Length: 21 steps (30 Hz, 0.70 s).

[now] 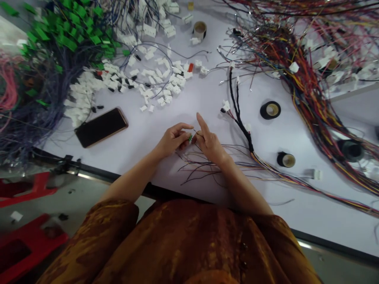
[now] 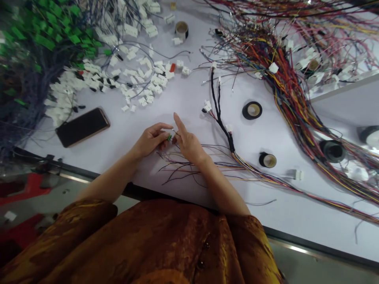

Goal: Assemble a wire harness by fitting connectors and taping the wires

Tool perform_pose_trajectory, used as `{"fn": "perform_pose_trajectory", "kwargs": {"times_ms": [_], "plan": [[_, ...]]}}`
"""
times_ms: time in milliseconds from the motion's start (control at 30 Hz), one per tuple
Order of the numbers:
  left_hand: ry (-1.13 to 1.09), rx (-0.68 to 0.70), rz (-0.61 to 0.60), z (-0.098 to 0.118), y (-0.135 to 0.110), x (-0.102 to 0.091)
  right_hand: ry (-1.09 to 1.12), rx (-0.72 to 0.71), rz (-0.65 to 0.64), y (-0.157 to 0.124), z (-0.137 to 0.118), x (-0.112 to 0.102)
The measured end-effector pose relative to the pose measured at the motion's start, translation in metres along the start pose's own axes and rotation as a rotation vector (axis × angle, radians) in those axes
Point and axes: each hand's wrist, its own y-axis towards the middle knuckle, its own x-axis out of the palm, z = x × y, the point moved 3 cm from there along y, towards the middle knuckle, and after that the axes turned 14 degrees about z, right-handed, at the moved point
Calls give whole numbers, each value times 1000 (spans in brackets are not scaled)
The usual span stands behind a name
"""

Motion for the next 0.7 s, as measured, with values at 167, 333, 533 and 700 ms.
{"fn": "perform_pose_trajectory", "kwargs": {"times_ms": [167, 333, 533, 700], "plan": [[33, 6, 21, 4, -1, 1, -66, 73, -54, 3, -1, 1], [54, -56, 38, 4, -1, 0, -18, -52, 197, 1, 0, -7], [-6, -95, 88, -3, 0, -2, 2, -68, 269, 0, 1, -10], [-46, -100, 92, -6, 1, -2, -14, -25, 186, 0, 2, -7]]}}
